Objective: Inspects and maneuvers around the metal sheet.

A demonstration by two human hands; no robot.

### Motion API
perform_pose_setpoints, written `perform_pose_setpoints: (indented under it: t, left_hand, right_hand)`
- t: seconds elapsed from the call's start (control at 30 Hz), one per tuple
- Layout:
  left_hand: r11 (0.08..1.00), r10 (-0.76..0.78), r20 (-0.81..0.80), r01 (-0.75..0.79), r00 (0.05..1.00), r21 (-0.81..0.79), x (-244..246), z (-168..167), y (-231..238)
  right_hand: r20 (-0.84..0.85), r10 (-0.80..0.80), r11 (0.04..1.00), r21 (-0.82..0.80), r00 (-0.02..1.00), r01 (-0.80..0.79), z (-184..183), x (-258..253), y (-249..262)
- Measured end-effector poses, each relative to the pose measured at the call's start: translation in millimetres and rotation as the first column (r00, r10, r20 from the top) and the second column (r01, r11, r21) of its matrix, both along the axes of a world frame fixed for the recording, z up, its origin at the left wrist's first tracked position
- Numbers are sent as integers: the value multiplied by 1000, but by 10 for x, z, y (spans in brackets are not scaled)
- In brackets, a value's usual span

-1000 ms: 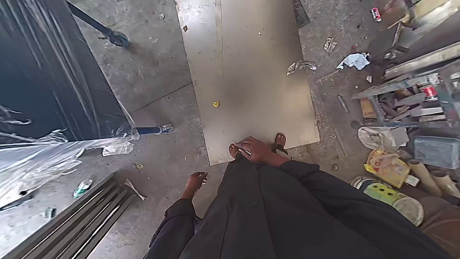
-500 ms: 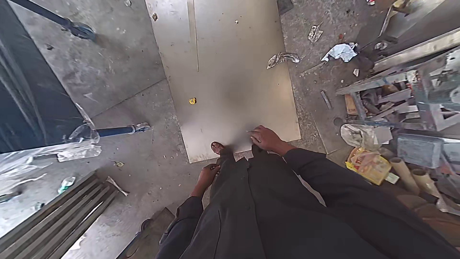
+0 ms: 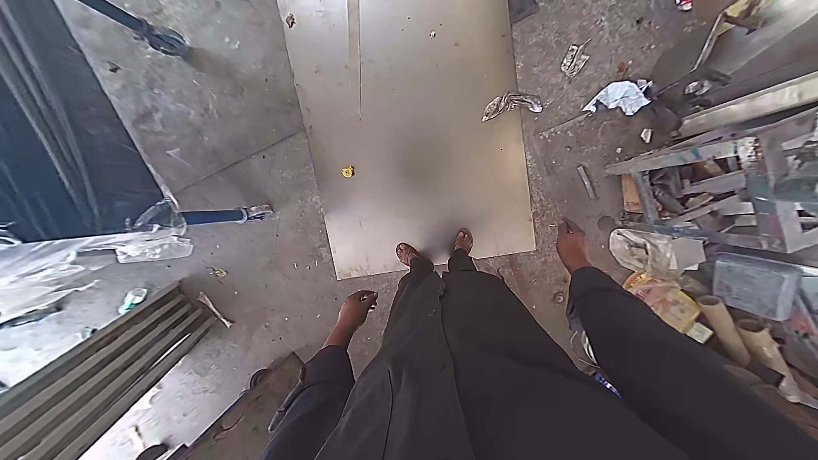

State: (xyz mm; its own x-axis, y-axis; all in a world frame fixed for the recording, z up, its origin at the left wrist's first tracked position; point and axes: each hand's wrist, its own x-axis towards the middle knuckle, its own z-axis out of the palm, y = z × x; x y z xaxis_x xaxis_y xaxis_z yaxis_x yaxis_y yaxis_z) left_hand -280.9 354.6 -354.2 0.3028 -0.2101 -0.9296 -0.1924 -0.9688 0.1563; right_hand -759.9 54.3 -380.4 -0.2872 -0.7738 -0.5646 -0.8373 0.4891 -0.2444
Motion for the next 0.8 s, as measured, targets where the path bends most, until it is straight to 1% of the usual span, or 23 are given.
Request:
perform_pose_setpoints:
  t: [0.1, 0.2, 0.27, 0.33, 0.43, 0.5, 0.53, 0.63, 0.7, 0.73, 0.8]
  left_hand:
    - [1000, 5, 3, -5, 1000, 8, -63, 77, 70]
    - [1000, -12, -5, 12, 1000, 15, -169, 146, 91]
    - [1000, -12, -17, 12, 1000, 14, -252, 204, 90]
    - [1000, -7, -18, 7, 1000, 8, -322, 232, 104]
    - [999, -36, -28, 36, 999, 13, -390, 245, 167]
    - [1000, -21, -33, 22, 999, 13, -409, 229, 226]
    - [1000, -5, -28, 6, 1000, 9, -412, 216, 260]
    - [999, 36, -26, -37, 999, -2, -442, 179, 349]
    - [998, 55, -28, -55, 998, -2, -479, 176, 435]
    - [998, 60, -29, -60, 998, 0, -489, 169, 476]
    - [998, 67, -28, -67, 997, 8, -506, 166, 563]
  right_hand:
    - [104, 106, 993, 39, 989, -111, -33, 459, 107]
    - [202, 238, 967, 46, 950, -252, -180, 840, 215]
    - [238, 370, 916, 67, 898, -395, -250, 1069, 274]
    - [274, 503, 840, 69, 820, -538, -250, 1303, 303]
    - [313, 635, 737, 29, 706, -676, -219, 1588, 363]
    - [308, 668, 718, -31, 677, -695, -196, 1724, 404]
    - [308, 667, 727, -71, 678, -683, -170, 1778, 409]
    - [315, 644, 765, -282, 698, -579, -62, 1857, 336]
    - [321, 628, 771, -383, 709, -509, 2, 1881, 240]
    - [322, 625, 770, -406, 711, -493, 28, 1893, 180]
    - [321, 635, 765, -385, 703, -516, 102, 1941, 76]
